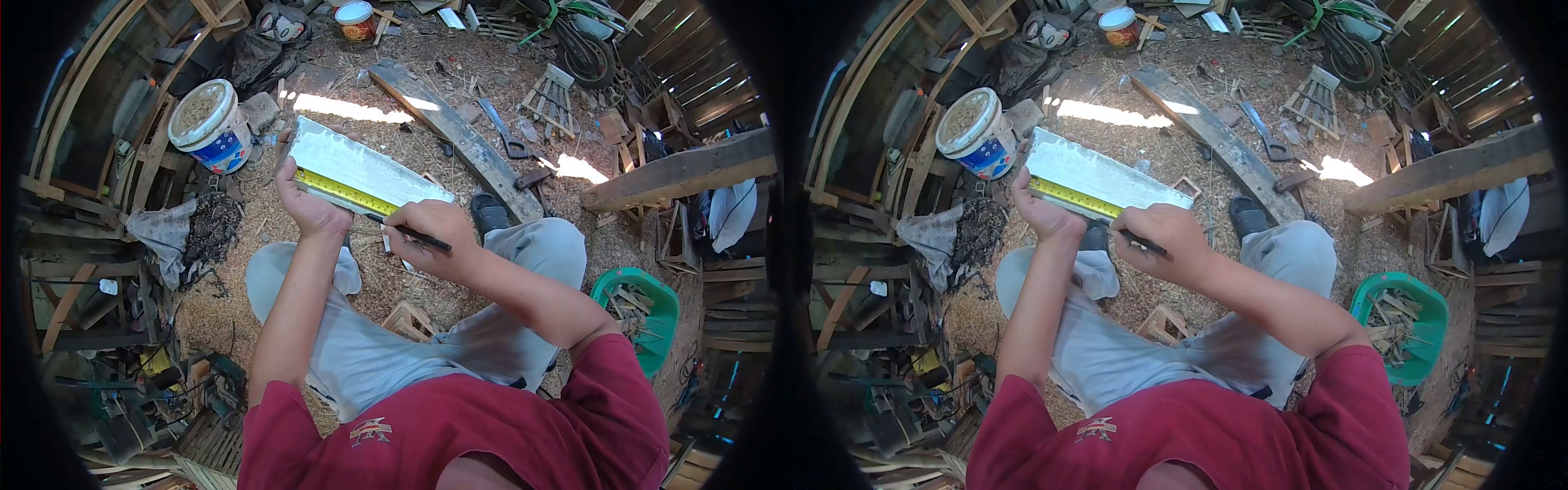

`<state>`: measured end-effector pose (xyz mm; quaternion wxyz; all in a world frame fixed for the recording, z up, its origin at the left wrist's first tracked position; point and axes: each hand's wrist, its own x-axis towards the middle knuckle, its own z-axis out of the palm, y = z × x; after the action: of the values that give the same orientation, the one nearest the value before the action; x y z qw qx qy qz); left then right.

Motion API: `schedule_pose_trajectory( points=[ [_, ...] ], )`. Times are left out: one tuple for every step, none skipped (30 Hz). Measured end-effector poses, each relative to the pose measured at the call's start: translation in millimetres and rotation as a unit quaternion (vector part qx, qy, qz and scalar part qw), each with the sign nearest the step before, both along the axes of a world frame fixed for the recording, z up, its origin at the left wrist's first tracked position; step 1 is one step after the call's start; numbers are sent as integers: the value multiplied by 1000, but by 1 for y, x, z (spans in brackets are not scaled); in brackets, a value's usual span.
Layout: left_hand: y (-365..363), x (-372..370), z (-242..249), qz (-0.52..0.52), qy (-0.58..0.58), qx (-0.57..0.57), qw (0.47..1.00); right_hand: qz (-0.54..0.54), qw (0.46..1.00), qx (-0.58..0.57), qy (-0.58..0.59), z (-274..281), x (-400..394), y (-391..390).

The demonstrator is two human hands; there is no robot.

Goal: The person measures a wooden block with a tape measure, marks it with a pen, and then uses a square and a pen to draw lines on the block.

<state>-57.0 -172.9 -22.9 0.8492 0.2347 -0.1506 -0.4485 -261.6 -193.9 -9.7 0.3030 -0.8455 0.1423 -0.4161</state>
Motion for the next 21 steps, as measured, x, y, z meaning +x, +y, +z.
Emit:
schedule_pose_trajectory(
  points=[
    [0,0,1,0,-6,0,1000,5,1000,-3,-2,-1,0,0],
    [0,0,1,0,-2,2,1000,0,1000,2,-1,0,0,0],
    [1,-1,2,0,2,3,1000,-7,1000,8,-1,1,0,0],
    [1,-2,2,-1,6,5,1000,-13,1000,14,0,2,0,0],
    [1,-2,2,-5,12,1,1000,-11,1000,12,1,2,0,0],
    [1,-2,2,-9,17,-4,1000,-8,1000,11,2,2,-1,0],
    [1,-2,3,-12,22,-8,1000,-5,1000,9,2,2,-1,0],
    [2,-2,3,-7,16,-2,1000,-1,1000,5,1,2,0,0],
    [2,-3,5,-1,11,5,1000,4,1000,1,0,1,0,0],
    [2,-4,5,4,5,11,1000,8,1000,-2,-1,0,0,0],
    [2,-4,5,5,4,12,1000,-1,1000,10,2,1,0,1],
    [1,-4,5,7,4,12,1000,-9,1000,21,5,3,-1,1],
    [1,-3,5,8,3,13,1000,-18,999,33,8,5,-1,1],
    [0,-3,5,6,-1,12,1000,-16,999,28,10,4,-1,2],
    [0,-3,5,5,-5,10,1000,-14,1000,24,12,3,-1,1],
    [0,-3,7,3,-9,9,1000,-12,1000,18,15,2,-1,1],
    [0,-5,8,5,-7,9,1000,-7,1000,16,12,2,-1,1],
    [1,-6,10,6,-5,9,1000,-3,1000,13,9,1,0,1],
    [2,-7,11,8,-3,10,1000,2,1000,11,6,0,0,2],
    [1,-7,10,8,-6,8,1000,-3,1000,17,3,1,0,1],
    [1,-6,9,7,-8,6,1000,-9,1000,22,0,3,0,1]
  ],
)
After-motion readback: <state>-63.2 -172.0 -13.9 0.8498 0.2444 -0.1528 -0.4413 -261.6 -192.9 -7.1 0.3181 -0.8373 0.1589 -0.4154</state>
